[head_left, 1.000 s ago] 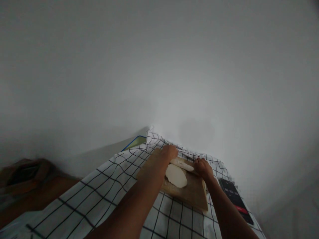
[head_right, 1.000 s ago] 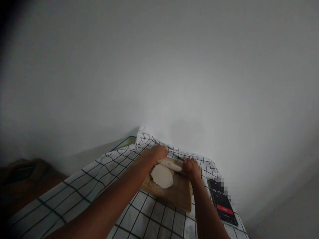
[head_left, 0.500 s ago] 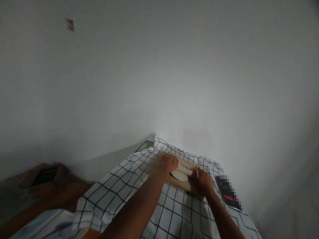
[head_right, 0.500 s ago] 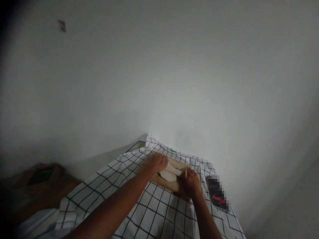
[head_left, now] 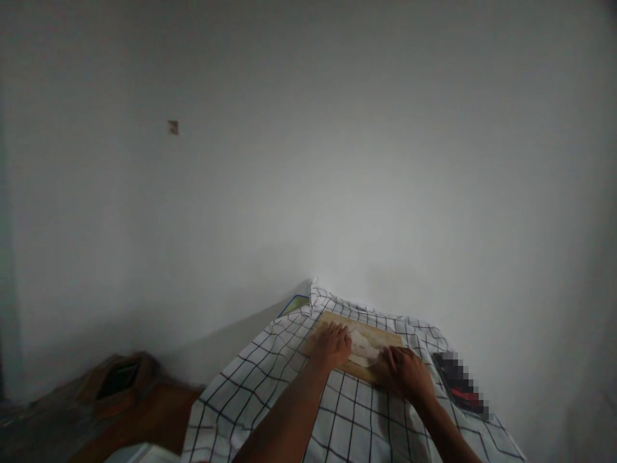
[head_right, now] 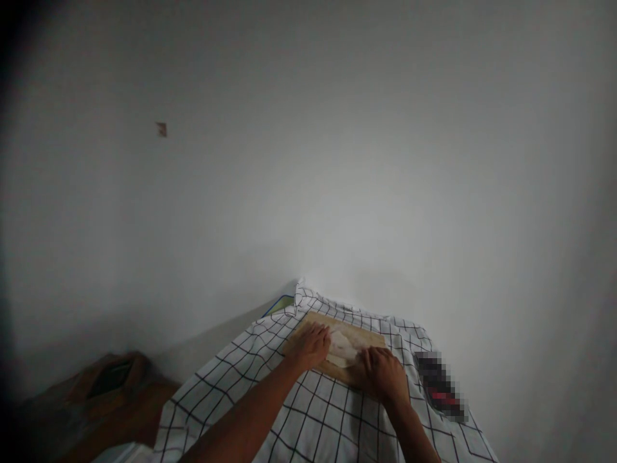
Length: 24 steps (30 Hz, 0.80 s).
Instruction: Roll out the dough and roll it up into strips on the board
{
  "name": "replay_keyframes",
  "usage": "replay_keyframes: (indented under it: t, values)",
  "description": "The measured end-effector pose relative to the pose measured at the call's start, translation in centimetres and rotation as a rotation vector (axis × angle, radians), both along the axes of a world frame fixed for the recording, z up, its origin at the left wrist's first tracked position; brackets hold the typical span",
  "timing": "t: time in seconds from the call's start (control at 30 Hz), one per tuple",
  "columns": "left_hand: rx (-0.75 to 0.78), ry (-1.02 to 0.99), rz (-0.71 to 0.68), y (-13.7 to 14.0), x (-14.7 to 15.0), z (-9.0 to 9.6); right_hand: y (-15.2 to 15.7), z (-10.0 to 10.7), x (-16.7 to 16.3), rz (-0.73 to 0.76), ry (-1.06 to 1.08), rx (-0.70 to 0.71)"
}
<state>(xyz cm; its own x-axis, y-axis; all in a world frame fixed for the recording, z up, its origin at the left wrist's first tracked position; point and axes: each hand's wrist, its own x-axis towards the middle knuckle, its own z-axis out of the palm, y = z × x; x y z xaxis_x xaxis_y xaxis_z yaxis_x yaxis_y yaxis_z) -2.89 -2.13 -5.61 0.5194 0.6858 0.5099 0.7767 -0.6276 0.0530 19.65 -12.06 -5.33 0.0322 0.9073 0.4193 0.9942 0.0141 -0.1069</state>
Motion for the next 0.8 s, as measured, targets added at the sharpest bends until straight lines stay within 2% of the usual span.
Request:
replay_keyframes:
  t: [0.13, 0.27, 0.47, 0.63, 0.8]
  values:
    - [-0.06, 0.016, 0.022, 2.1, 1.1, 0.2, 1.5, 0.7, 0.2, -0.125, -0.008, 0.027]
    - [-0.182, -0.009, 0.112, 5.1, 2.6, 0.2, 3.8, 0.2, 1.6, -0.216, 0.011, -0.065]
    - [-0.403, -0.06, 0.213, 9.4, 5.4, 0.1, 8.0, -1.6, 4.6, -0.169, 0.08, -0.141]
    - [-0.407, -0.078, 0.232, 12.1, 7.3, 0.4, 11.0, -3.0, 6.6, -0.134, 0.121, -0.119]
    - [-0.356, -0.102, 0.211, 13.0, 7.7, 0.8, 12.4, -2.9, 7.5, -0.131, 0.113, -0.127]
